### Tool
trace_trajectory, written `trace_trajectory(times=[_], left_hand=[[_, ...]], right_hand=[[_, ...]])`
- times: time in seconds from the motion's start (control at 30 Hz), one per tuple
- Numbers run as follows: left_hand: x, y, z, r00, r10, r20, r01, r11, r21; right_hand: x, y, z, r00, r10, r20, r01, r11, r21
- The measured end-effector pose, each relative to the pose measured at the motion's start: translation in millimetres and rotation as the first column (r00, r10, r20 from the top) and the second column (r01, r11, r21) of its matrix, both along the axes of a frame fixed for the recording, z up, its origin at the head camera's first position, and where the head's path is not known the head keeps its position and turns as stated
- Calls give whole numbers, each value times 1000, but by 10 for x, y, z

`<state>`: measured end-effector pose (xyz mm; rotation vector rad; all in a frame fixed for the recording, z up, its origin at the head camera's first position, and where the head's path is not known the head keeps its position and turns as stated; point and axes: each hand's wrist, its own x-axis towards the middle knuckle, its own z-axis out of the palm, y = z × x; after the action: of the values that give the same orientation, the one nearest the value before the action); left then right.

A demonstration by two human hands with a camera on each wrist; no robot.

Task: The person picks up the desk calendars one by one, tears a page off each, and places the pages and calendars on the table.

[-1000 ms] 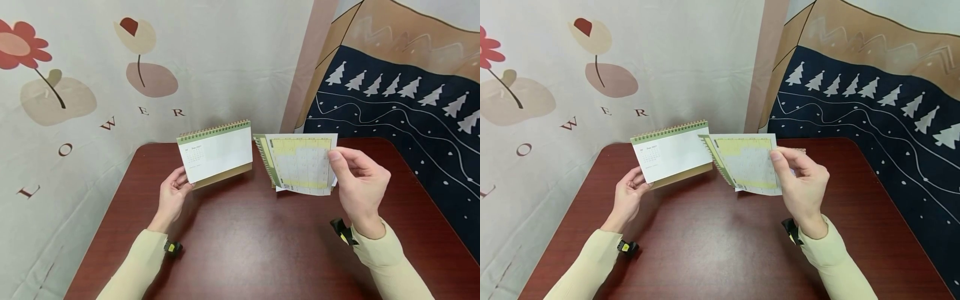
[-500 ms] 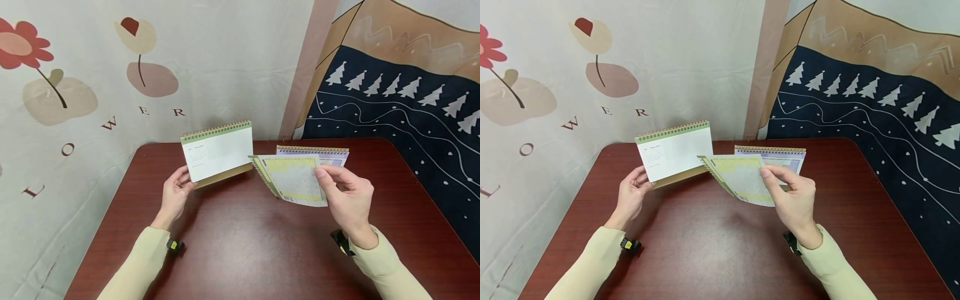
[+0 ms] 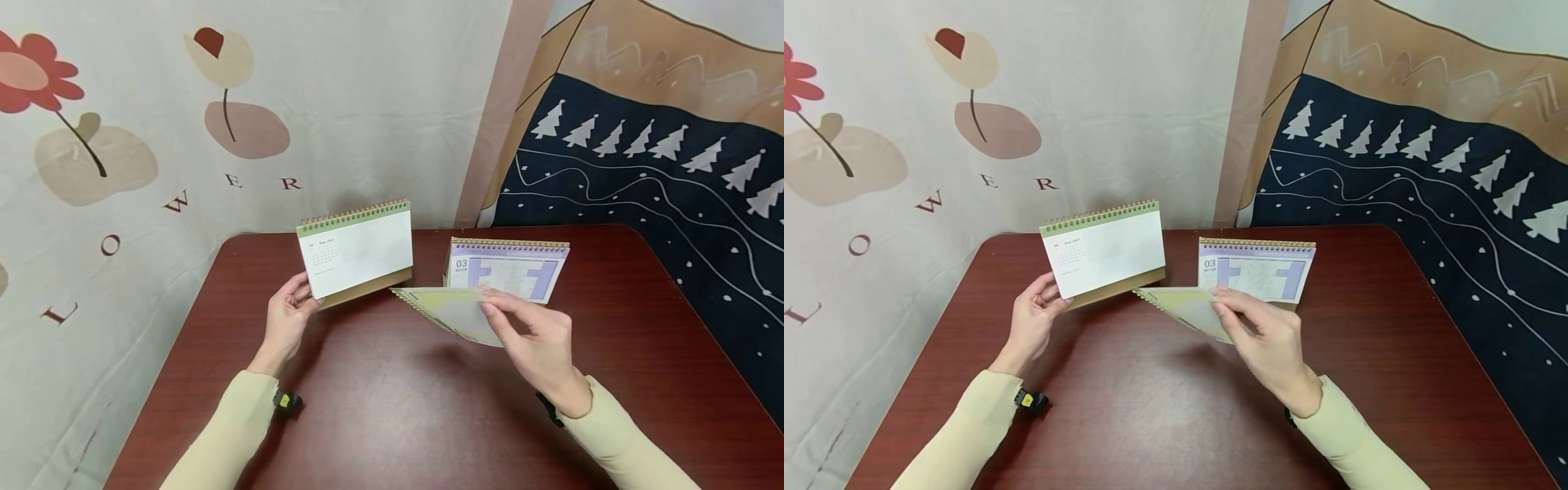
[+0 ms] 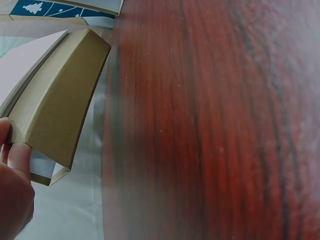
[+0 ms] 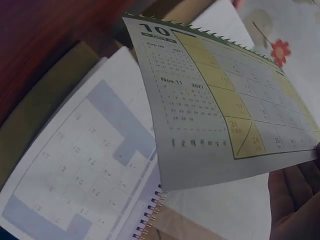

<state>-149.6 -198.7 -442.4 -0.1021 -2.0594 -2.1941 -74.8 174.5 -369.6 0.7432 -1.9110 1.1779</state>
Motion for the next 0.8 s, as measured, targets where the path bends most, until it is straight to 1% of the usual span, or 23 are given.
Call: trace_trajectory(times=[0.1,0.2,0.33,0.43,0.57,0.7,0.8], left_hand=[[0,-8,1,1000,2,-2,-2,1000,-2],[-2,-13,1,1000,5,1,-5,1000,-8],[-5,-20,-6,1000,14,6,-14,1000,-12],[-7,-24,-13,1000,17,5,-17,1000,-13],[-9,-27,-18,1000,21,0,-21,1000,-4],[-10,-31,-28,1000,23,5,-23,1000,-5],[-7,-36,-38,1000,23,10,-23,1000,-18]], right_hand=[[-17,-65,-42,992,29,-120,-21,997,71],[-13,-123,-63,977,55,-208,-26,990,140],[11,-179,-75,957,50,-285,20,972,235],[25,-213,-96,943,34,-332,65,957,283],[46,-258,-139,932,42,-361,82,943,324],[70,-312,-191,939,65,-338,70,926,371],[78,-362,-239,944,66,-322,72,914,398]])
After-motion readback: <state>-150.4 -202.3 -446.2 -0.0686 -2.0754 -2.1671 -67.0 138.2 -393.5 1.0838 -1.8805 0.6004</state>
